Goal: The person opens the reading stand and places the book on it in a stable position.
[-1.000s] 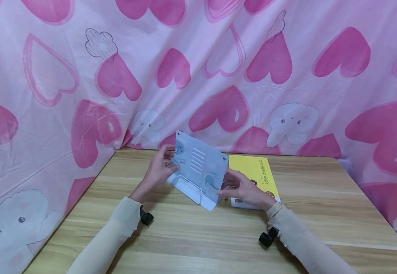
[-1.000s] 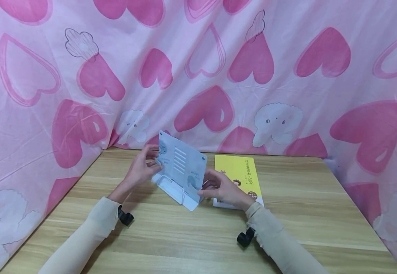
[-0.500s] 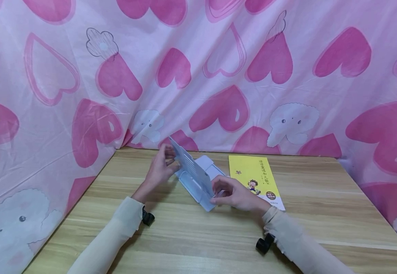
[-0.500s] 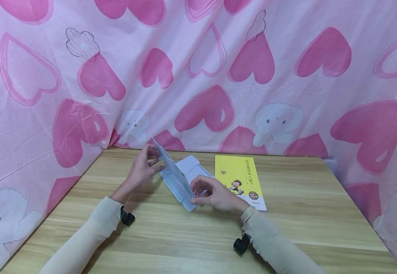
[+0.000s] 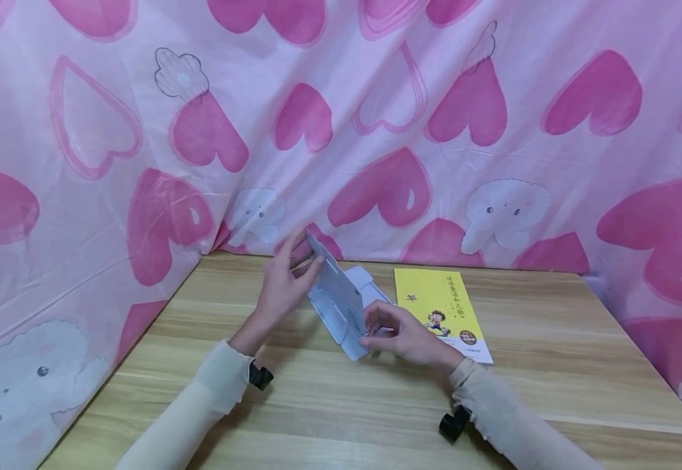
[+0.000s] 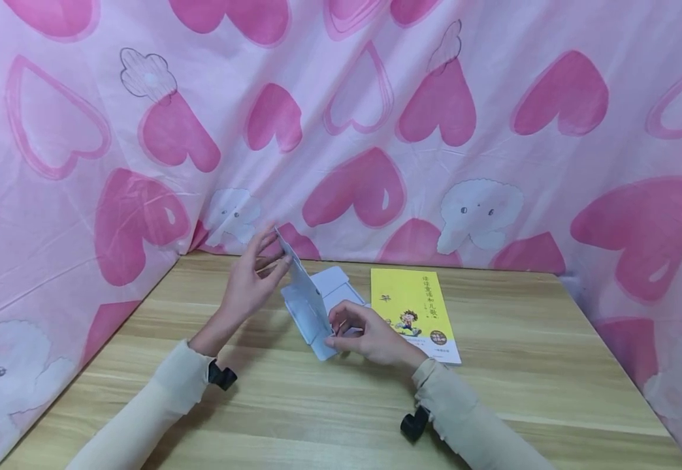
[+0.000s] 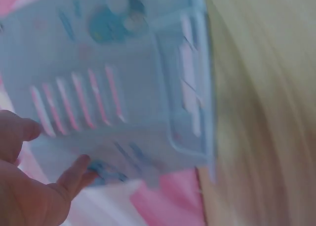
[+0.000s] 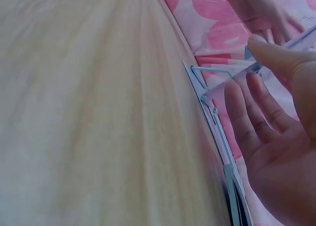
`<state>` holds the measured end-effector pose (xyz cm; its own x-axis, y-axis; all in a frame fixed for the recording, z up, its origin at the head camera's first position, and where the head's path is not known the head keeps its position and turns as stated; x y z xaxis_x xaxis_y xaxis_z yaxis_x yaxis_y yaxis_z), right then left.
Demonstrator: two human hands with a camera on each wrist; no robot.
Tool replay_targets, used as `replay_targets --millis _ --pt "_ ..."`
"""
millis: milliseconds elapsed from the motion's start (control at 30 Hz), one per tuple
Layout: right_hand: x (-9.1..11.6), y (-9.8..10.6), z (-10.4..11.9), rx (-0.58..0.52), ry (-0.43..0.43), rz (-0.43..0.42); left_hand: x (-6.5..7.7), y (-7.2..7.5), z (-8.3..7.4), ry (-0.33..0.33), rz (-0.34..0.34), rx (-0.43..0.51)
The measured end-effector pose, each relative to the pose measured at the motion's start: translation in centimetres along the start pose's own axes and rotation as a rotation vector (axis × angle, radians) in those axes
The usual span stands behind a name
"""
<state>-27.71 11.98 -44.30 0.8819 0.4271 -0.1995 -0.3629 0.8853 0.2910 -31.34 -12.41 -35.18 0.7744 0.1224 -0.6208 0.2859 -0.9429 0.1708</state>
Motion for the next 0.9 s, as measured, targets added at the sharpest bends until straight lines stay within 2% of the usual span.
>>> replay_targets --millis 133,300,500,733,900 --pt "0.0 -0.1 0.0 0.001 0.004 -0.021 0.6 -1.0 -2.2 -0.046 0.057 -0.018" --pt "0.1 -0.3 0.0 0.001 0.010 -0.036 1.3 -1.7 -3.1 -0.011 0.106 0.003" --pt "0.1 -0.9 0.2 0.011 0.014 0.008 1.1 -1.8 -2.4 0.053 0.132 0.077" --pt "-0.3 0.2 0.9 0.228 0.076 -0.018 0.7 -1.6 -1.6 0.080 0.153 0.132" --pt "-0.4 1.5 0.3 0.347 0.071 -0.070 0.7 -1.2 -1.2 0.079 0.185 0.177"
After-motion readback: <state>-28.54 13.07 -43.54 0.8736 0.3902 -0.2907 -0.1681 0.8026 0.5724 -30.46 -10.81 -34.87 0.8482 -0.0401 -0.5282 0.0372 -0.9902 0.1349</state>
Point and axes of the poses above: each hand's wrist, its own x-axis away from the middle knuckle, its own y-axis out of the back of the hand, z = x × y, the point moved 6 cm from there along -x, towards the middle knuckle, and after that the axes turned 13 degrees about -z, right-handed, at the moved point
